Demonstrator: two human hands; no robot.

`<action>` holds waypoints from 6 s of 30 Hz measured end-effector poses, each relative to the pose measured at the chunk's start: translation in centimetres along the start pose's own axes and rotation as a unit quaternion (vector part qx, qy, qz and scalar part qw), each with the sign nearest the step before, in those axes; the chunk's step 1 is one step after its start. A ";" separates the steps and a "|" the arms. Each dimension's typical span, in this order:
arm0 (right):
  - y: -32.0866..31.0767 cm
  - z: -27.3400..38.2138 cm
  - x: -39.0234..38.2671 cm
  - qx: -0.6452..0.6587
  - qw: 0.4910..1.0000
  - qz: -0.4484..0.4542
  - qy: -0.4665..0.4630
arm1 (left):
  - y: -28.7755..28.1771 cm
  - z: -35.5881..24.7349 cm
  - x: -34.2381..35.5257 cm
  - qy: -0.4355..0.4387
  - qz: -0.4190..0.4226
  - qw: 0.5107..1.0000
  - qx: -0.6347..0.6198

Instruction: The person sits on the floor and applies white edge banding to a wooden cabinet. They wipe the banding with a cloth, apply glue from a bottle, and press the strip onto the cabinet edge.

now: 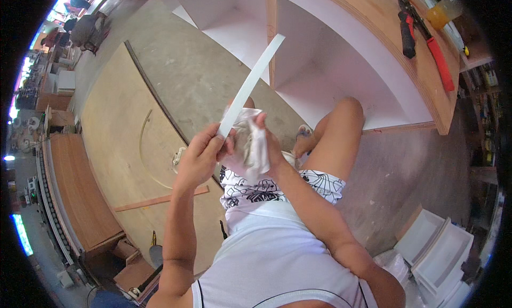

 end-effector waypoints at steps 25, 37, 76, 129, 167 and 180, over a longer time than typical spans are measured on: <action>0.7 9.0 2.6 -0.593 0.674 -0.093 -0.430 | -2.5 2.4 -8.3 -0.184 0.078 0.980 0.002; -5.1 22.9 1.1 -0.444 0.714 -0.301 -0.450 | -11.2 -3.8 -13.6 -0.158 0.045 0.944 0.286; 1.5 5.1 0.9 -0.364 0.883 -0.062 -0.288 | 1.6 -0.2 -2.5 -0.046 0.025 0.994 0.097; 29.9 44.8 -10.5 -0.566 0.257 -0.169 -0.765 | 12.7 -33.1 29.0 0.495 -0.330 0.715 0.368; 22.7 41.1 -5.9 -0.708 0.519 -0.225 -0.423 | -0.5 -31.2 10.3 0.523 -0.358 0.739 0.229; 29.8 39.1 14.7 -0.813 0.359 -0.386 -0.247 | -5.1 -19.0 5.5 0.443 -0.345 0.808 0.176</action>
Point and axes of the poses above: each hand's wrist, its own x-axis towards the middle knuckle, its own y-axis out of the palm, z = x × y, the point moved 6 cm from there along x, towards the middle knuckle, and after that the axes turned 12 degrees about -z, right-handed, at the moved point
